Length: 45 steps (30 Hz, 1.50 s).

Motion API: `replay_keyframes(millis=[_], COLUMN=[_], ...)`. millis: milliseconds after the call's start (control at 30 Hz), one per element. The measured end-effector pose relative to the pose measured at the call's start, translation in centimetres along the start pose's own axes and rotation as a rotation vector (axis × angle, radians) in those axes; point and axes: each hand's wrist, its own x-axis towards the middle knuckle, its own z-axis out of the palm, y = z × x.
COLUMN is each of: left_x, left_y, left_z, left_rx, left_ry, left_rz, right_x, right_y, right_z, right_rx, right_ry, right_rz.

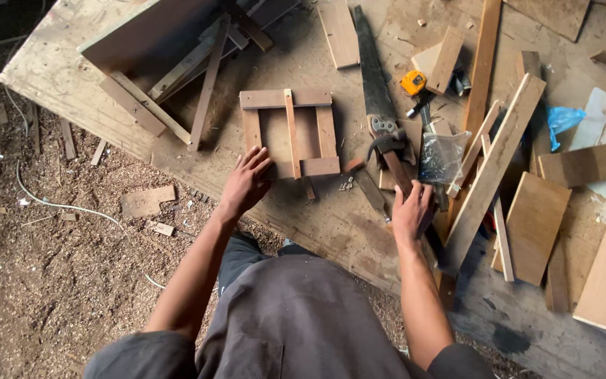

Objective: The person assembles a small wooden drawer by hammering nails into a frame and attaching a plywood panel. They use a hammer and a chisel to secure the pieces and adjust the fit of the drawer front.

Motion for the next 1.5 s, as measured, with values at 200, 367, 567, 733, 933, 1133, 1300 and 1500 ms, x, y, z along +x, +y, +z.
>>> replay_keyframes(millis=[200,367,567,733,933,1133,1300,1500], left_x=[-2.0,0.0,1.8,0.4,-0.8,4.3,6.7,5.8], left_y=[3.7,5.1,1.8,1.1,4.4,0.8,-1.5,-2.3], left_z=[-3.2,-4.1,0.1,5.1,2.9,-0.6,0.4,1.8], left_rx=[0.059,0.012,-0.031,-0.322,-0.358,-0.053,-0.132,-0.208], left_ry=[0.102,0.048,0.117,0.216,0.200,0.588,0.497,0.487], left_rz=[-0.076,-0.257,-0.243,-0.051,-0.179,-0.242,-0.449,-0.483], right_x=[-0.8,-2.6,-4.3,-4.7,-1.0,0.4,0.8,1.3], right_y=[0.5,0.1,1.6,-1.1,-11.6,-20.2,-23.1,-24.4], right_z=[0.7,-0.5,0.1,0.1,-1.9,0.5,-0.1,-0.4], right_rx=[0.114,-0.108,-0.069,0.345,0.620,0.532,0.453,0.342], right_ry=[-0.415,-0.552,-0.544,-0.629,-0.467,-0.527,-0.547,-0.529], right_rz=[0.006,-0.076,-0.106,0.189,-0.099,-0.039,0.004,-0.002])
